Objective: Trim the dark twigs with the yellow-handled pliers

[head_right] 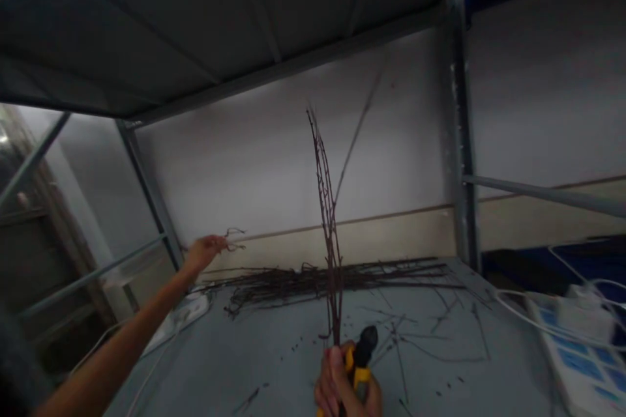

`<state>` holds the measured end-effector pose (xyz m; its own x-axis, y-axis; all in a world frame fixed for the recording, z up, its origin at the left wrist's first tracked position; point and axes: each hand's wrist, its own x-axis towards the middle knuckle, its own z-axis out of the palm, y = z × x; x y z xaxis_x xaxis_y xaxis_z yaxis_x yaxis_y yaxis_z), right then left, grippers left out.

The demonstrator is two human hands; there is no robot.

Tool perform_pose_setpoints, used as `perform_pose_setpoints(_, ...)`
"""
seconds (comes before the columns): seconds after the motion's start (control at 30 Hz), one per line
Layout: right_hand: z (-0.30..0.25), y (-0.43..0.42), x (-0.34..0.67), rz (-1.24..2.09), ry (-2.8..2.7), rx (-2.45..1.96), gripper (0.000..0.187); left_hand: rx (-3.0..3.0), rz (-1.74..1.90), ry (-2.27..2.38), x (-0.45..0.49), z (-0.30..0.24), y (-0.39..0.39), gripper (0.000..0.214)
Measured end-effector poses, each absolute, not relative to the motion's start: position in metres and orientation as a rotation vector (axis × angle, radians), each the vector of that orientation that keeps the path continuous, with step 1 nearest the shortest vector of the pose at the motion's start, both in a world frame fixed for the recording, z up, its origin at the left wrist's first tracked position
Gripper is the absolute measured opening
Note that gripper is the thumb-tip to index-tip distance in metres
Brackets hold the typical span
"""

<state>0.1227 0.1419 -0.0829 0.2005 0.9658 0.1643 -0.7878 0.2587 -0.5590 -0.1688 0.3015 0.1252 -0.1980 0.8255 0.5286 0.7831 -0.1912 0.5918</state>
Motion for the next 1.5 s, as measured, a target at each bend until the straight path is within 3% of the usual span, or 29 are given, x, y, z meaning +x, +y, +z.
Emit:
perform_pose_setpoints(0.17, -0.062, 0.124, 0.126, 1.156, -0.53, -0.434, 0.039, 2.056, 1.152, 1.728, -0.097, 0.011, 0.254, 0.029)
perform_pose_setpoints(0.4, -0.061, 0.12, 0.117, 1.034, -0.512, -0.633, 0.039, 1.87, 1.14, 1.01, 0.0, 0.023, 0.148, 0.037)
perform_pose_setpoints(0.47, -0.061, 0.118, 0.111, 1.01, -0.522, -0.689, 0.041, 1.804, 1.18, 0.94, 0.017, 0.027, 0.137, 0.031)
perform_pose_setpoints(0.57, -0.061, 0.115, 0.106, 1.004, -0.565, -0.681, 0.041, 1.751, 1.29, 0.98, 0.024, 0.026, 0.14, 0.018)
perform_pose_setpoints(0.83, -0.058, 0.128, 0.092, 1.18, -0.486, -0.695, 0.051, 1.705, 1.442, 1.054, 0.009, 0.002, 0.168, 0.015)
perform_pose_setpoints(0.93, -0.064, 0.13, 0.085, 1.17, -0.436, -0.738, 0.054, 1.674, 1.514, 1.15, -0.001, -0.019, 0.189, 0.023)
perform_pose_setpoints(1.07, -0.071, 0.122, 0.084, 1.128, -0.515, -0.802, 0.051, 1.596, 1.639, 1.436, -0.041, -0.034, 0.244, 0.05)
perform_pose_setpoints(1.23, -0.051, 0.11, 0.094, 1.09, -0.583, -0.813, 0.047, 1.83, 1.334, 1.561, -0.098, -0.047, 0.294, 0.038)
perform_pose_setpoints(1.5, -0.044, 0.114, 0.114, 1.122, -0.562, -0.818, 0.045, 2.038, 1.147, 1.876, -0.18, -0.076, 0.3, 0.023)
